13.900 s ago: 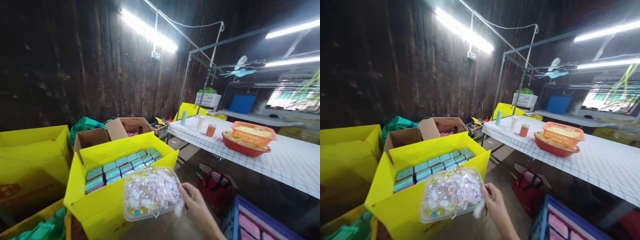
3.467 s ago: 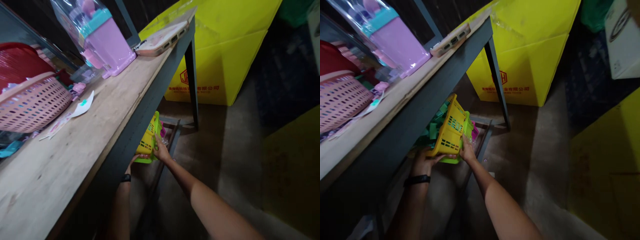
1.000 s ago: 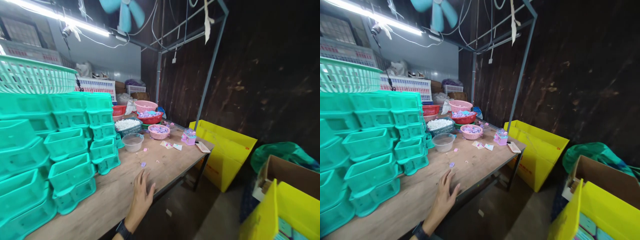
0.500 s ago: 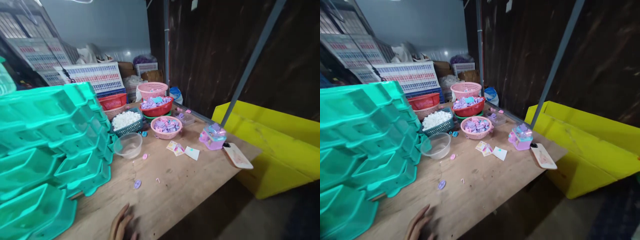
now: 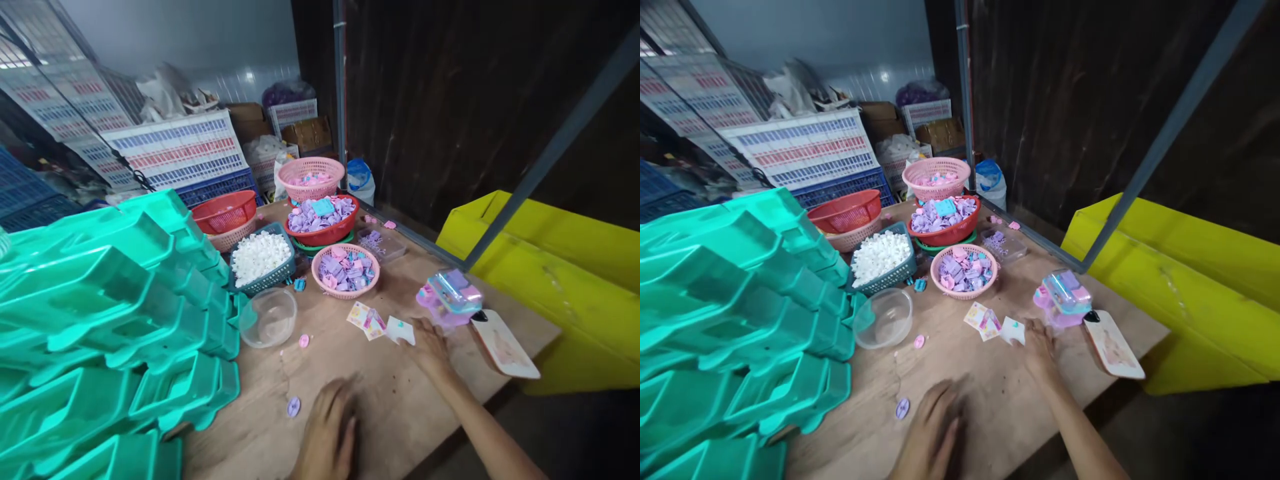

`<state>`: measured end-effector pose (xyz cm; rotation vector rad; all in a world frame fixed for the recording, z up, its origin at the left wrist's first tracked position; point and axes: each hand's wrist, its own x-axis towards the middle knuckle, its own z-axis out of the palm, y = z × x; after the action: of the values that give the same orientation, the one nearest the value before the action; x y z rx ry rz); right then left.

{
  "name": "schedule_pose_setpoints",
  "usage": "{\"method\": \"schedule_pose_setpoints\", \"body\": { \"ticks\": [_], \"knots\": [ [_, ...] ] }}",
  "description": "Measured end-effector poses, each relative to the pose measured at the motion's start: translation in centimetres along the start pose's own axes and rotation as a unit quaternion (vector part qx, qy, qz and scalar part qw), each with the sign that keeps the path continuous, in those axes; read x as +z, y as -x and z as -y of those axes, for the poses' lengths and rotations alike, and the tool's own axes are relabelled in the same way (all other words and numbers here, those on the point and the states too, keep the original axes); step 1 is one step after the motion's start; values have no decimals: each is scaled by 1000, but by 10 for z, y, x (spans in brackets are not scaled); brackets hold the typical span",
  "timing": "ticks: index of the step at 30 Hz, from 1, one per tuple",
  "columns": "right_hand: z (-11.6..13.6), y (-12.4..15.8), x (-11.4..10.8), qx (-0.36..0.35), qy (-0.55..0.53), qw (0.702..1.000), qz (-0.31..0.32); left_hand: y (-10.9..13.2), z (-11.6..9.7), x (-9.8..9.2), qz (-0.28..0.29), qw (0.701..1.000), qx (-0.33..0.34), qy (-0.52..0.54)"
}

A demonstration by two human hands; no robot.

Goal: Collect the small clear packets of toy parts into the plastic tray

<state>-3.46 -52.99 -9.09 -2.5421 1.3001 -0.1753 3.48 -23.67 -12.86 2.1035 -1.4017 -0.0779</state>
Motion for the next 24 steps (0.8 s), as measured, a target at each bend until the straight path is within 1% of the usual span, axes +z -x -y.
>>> {"method": "schedule_pose_setpoints", "body": {
  "ticks": [2,4,6,8,10,14,17,19,21,23,24],
  "knots": [
    [1,-4,0,26,12,1000,13,-65,-12,6,61,998,-22,6],
    [-1,-2,-1,48,17,998,23,-122,-22,13,112,993,-33,-6],
    [-2,1,-4,67,22,997,24,-162,-29,19,152,986,-45,-45],
    [0,1,-9,81,26,996,20,-185,-34,25,171,979,-59,-99],
    [4,-1,-13,99,28,994,27,-197,-36,29,179,972,-63,-140],
    [10,-6,-19,133,19,990,51,-203,-36,31,199,963,-54,-172],
    [13,6,-26,133,7,991,33,-205,-36,27,212,959,-50,-184],
    [12,27,-34,130,2,992,7,-206,-37,23,216,958,-48,-181],
    [6,58,-41,131,3,991,-20,-208,-39,21,219,959,-47,-174],
    [-9,101,-39,136,3,989,-56,-212,-42,22,221,960,-48,-166],
    [-19,127,-33,138,-3,987,-82,-215,-43,22,220,961,-49,-161]
  ]
}}
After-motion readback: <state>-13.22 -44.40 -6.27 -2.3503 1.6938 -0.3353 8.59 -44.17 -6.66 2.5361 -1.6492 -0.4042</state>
